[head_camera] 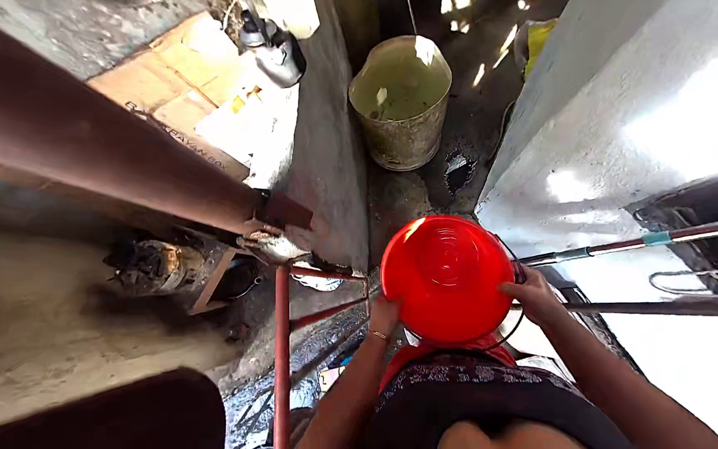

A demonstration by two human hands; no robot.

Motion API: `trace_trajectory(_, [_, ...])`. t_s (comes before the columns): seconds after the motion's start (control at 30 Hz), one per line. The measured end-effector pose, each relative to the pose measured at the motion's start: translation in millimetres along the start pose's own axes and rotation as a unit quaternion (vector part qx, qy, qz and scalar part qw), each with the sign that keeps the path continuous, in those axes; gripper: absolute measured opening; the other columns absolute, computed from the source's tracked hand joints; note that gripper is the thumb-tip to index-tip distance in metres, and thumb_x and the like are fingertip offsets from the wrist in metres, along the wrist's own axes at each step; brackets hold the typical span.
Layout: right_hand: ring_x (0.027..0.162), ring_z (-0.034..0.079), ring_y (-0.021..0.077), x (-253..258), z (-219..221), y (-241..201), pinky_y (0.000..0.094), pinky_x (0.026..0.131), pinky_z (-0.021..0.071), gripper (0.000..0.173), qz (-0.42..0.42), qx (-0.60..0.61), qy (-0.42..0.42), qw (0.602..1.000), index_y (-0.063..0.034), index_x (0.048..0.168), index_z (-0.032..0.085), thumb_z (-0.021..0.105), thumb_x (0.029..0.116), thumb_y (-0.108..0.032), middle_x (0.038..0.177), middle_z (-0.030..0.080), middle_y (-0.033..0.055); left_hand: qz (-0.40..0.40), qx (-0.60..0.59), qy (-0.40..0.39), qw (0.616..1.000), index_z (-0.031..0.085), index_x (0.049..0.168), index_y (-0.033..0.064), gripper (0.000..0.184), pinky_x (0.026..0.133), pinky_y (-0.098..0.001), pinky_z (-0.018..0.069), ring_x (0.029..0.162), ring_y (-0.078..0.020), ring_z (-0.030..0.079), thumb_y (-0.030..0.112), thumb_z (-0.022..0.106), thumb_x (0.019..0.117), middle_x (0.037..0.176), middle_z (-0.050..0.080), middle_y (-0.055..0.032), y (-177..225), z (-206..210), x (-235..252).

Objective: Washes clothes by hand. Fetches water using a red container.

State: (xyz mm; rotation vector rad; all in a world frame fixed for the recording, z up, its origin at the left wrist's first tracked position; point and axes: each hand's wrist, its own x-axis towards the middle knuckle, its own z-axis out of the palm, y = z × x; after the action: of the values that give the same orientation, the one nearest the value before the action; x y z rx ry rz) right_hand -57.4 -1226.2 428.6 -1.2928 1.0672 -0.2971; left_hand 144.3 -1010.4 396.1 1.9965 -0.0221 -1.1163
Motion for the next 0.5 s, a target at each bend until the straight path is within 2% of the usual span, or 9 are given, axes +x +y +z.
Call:
trace_trajectory(0.07, [0.069,0.063,0.0082,33.6,7.0,-20.8,0.0293,0.066,0.0568,0.027,-0.033,0.025,-0.030,0.999,-0.0067,0.095,0.058,0.075,0.0740,-0.007,0.077,0.062,-0.0020,0.015,-0.016,0.051,0.998,0.060,0.127,-0.0109,0.036,0.099,-0.0499,0.0548,0.109,-0.0329,0.069,0.009,0.066,0.0979,0.118,0.068,-0.0272,21.0,-2.6,21.6])
trace_trajectory(0.13, [0.075,0.063,0.0068,67.8,16.9,-32.8,0.0280,0.071,0.0569,0.030,-0.055,0.073,-0.076,0.993,-0.0070,0.106,0.056,0.072,0.0802,-0.008,0.083,0.062,-0.0040,0.015,-0.068,0.096,0.993,0.059,0.127,-0.0112,0.034,0.096,-0.0487,0.0563,0.107,-0.0322,0.069,0.007,0.064,0.0984,0.117,0.068,-0.0273,49.8,-6.0,42.4])
trace_trajectory(0.2, [0.082,0.066,0.0106,99.9,34.4,-39.1,0.0315,0.075,0.0596,0.039,-0.037,0.127,-0.112,0.985,-0.0036,0.118,0.051,0.069,0.0828,-0.005,0.093,0.064,0.0001,-0.003,-0.139,0.132,0.981,0.057,0.128,-0.0108,0.033,0.090,-0.0454,0.0579,0.102,-0.0293,0.069,0.004,0.063,0.0987,0.115,0.067,-0.0260,81.3,-6.0,64.6])
trace_trajectory(0.27, [0.081,0.069,0.0133,132.8,61.1,-51.4,0.0335,0.073,0.0616,0.042,0.000,0.175,-0.114,0.978,-0.0042,0.121,0.046,0.067,0.0847,-0.001,0.094,0.066,0.0027,0.000,-0.186,0.165,0.969,0.058,0.125,-0.0112,0.031,0.086,-0.0410,0.0581,0.097,-0.0249,0.068,0.000,0.063,0.0966,0.110,0.067,-0.0236,107.9,-4.8,88.9])
trace_trajectory(0.37, [0.074,0.067,0.0132,190.9,93.9,-88.1,0.0324,0.066,0.0606,0.039,0.041,0.201,-0.059,0.977,-0.0040,0.116,0.046,0.067,0.0852,0.007,0.089,0.064,0.0042,0.005,-0.213,0.212,0.954,0.061,0.118,-0.0125,0.026,0.083,-0.0383,0.0589,0.091,-0.0218,0.069,-0.004,0.064,0.0940,0.103,0.069,-0.0219,148.8,0.2,128.2])
trace_trajectory(0.43, [0.061,0.061,0.0097,226.6,101.8,-115.7,0.0284,0.057,0.0574,0.033,0.042,0.184,-0.030,0.981,-0.0061,0.099,0.049,0.069,0.0799,0.012,0.076,0.060,0.0000,-0.014,-0.221,0.213,0.952,0.060,0.119,-0.0128,0.026,0.083,-0.0394,0.0594,0.090,-0.0225,0.070,-0.003,0.063,0.0953,0.103,0.069,-0.0226,172.3,2.6,149.7])
trace_trajectory(0.5, [0.059,0.061,0.0075,265.3,98.5,-144.8,0.0253,0.054,0.0559,0.032,0.017,0.151,-0.037,0.988,-0.0085,0.090,0.052,0.070,0.0736,0.013,0.071,0.060,-0.0028,-0.029,-0.243,0.166,0.955,0.058,0.123,-0.0119,0.027,0.082,-0.0374,0.0593,0.090,-0.0204,0.070,0.004,0.060,0.1008,0.105,0.069,-0.0212,191.4,6.2,166.3])
